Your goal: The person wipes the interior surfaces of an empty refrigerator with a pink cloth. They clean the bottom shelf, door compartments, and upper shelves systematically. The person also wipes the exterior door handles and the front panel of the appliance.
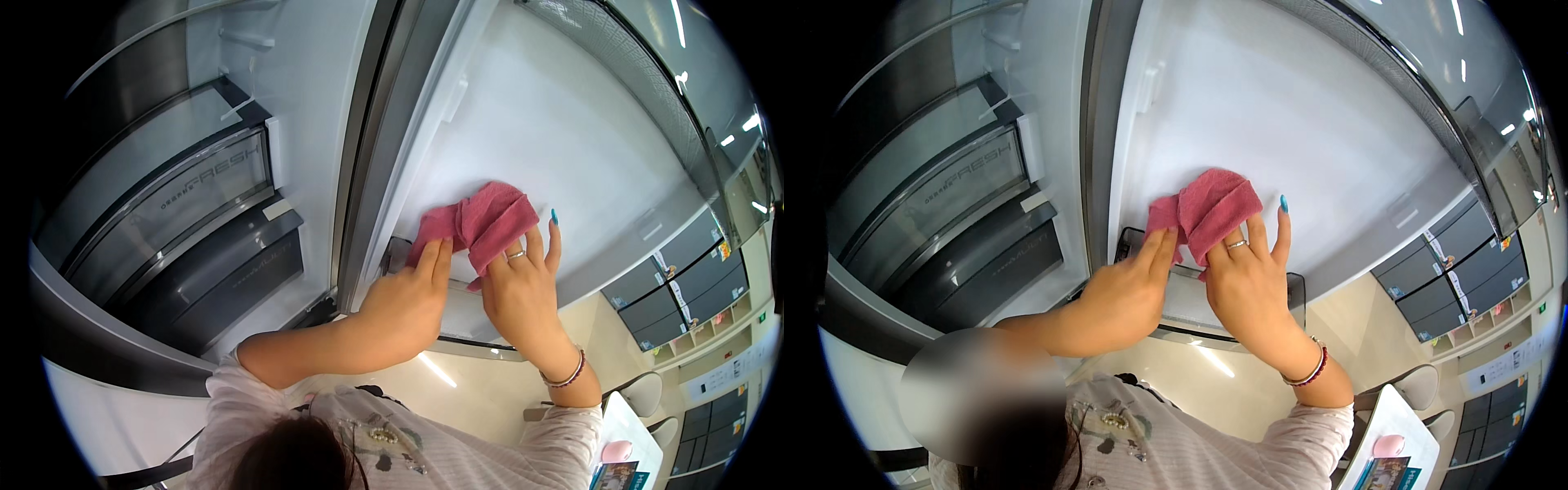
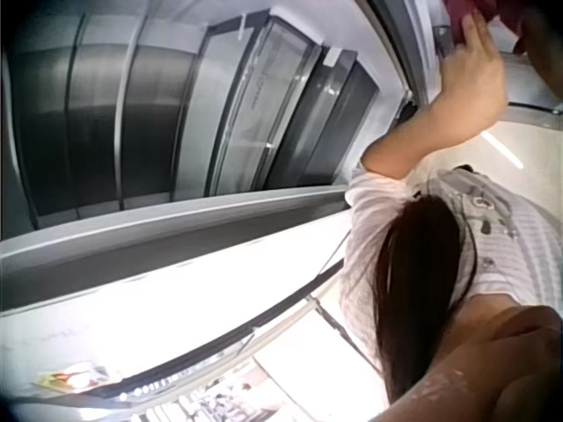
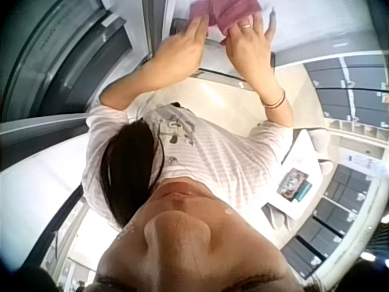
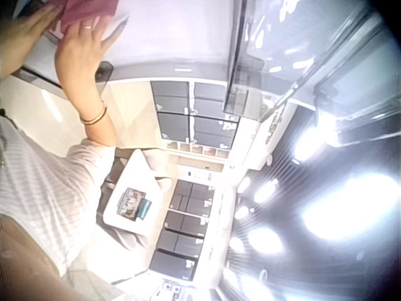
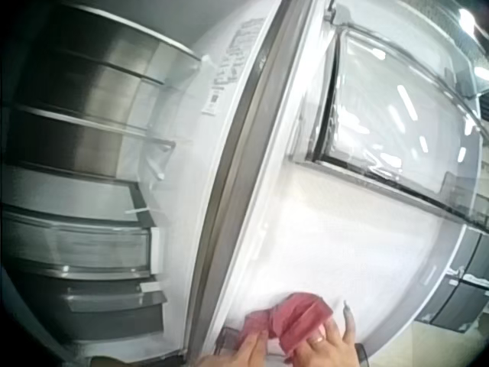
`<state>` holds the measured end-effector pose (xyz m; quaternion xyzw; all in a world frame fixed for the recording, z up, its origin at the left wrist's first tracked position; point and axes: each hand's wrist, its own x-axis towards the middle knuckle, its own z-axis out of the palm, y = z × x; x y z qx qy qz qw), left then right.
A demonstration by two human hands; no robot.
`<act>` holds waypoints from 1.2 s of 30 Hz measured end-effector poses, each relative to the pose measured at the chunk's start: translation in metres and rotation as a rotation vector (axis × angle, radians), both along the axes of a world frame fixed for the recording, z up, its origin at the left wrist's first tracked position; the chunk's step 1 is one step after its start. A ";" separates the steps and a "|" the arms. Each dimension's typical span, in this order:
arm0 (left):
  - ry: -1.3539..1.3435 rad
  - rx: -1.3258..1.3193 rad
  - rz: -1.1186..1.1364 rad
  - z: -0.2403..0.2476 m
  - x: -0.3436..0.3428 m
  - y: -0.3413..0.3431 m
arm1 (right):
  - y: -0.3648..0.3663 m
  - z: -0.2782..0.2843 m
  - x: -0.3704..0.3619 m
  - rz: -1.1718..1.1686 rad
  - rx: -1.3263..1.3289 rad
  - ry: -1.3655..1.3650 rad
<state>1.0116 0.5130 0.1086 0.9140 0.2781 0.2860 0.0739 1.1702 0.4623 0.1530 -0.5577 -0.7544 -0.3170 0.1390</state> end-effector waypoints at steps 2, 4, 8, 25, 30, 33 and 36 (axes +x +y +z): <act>-0.066 0.049 0.020 0.003 0.000 0.002 | -0.001 0.001 0.001 -0.004 -0.005 -0.002; -0.101 0.084 0.040 0.008 -0.001 0.005 | -0.001 0.001 0.000 0.005 0.003 0.018; 0.045 -0.029 0.022 0.002 0.002 -0.002 | -0.001 0.000 0.000 -0.006 -0.002 0.011; 0.018 -0.070 0.101 -0.009 -0.007 0.002 | 0.024 -0.008 -0.006 0.141 -0.178 -0.256; -0.023 -0.009 0.106 -0.015 -0.011 0.006 | 0.023 -0.003 0.000 0.132 -0.223 -0.314; -0.125 0.081 0.132 -0.012 -0.013 0.005 | 0.025 0.011 -0.004 0.041 -0.003 -0.273; -0.154 0.112 0.140 -0.009 -0.011 0.004 | 0.026 0.000 -0.010 -0.015 0.012 -0.302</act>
